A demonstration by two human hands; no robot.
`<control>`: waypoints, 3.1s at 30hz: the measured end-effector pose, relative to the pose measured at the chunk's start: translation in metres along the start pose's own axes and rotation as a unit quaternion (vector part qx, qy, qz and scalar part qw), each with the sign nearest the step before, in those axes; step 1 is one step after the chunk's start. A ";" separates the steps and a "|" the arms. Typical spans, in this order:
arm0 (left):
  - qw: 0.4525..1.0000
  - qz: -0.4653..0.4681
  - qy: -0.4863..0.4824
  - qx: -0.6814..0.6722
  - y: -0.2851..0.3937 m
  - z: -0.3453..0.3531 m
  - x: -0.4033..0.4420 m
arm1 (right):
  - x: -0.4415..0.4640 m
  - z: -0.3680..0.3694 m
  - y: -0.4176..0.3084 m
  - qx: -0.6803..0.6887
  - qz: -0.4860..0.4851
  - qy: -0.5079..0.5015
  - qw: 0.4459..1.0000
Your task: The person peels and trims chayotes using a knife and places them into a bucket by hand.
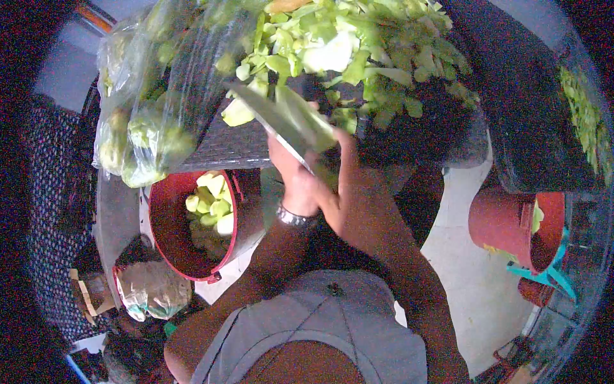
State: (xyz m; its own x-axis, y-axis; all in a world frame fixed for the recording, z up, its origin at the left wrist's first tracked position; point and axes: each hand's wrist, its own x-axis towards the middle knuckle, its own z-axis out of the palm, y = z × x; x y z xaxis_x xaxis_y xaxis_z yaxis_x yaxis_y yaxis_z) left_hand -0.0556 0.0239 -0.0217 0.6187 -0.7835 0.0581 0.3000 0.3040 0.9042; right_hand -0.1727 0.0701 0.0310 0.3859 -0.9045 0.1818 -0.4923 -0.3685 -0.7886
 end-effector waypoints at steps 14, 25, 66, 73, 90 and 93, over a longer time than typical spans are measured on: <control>0.943 -0.182 -0.056 -0.274 0.029 0.000 0.012 | 0.001 -0.025 0.000 0.156 0.220 -0.062 0.961; 0.932 -0.250 -0.093 -0.246 0.015 0.000 -0.002 | 0.000 -0.007 0.035 0.066 0.117 -0.097 0.986; 0.973 -0.207 -0.043 -0.089 0.008 -0.009 0.038 | -0.022 -0.027 0.030 0.268 0.309 -0.181 0.894; 0.911 -0.265 -0.111 -0.297 0.029 0.000 0.033 | -0.013 -0.025 0.018 -0.036 0.124 0.023 0.991; 0.963 -0.161 -0.029 -0.216 0.011 0.018 0.016 | -0.019 0.008 0.030 -0.191 -0.031 0.074 0.978; 0.962 -0.165 -0.032 -0.217 0.013 0.020 0.015 | -0.019 0.009 0.033 -0.161 -0.021 0.063 0.985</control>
State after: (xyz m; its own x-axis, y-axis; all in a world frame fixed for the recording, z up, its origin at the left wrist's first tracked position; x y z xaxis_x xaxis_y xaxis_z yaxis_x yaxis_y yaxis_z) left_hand -0.0566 0.0055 -0.0005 0.3962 -0.9037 -0.1620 0.7556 0.2207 0.6167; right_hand -0.1894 0.0772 -0.0040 0.3211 -0.8991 0.2975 -0.7078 -0.4366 -0.5554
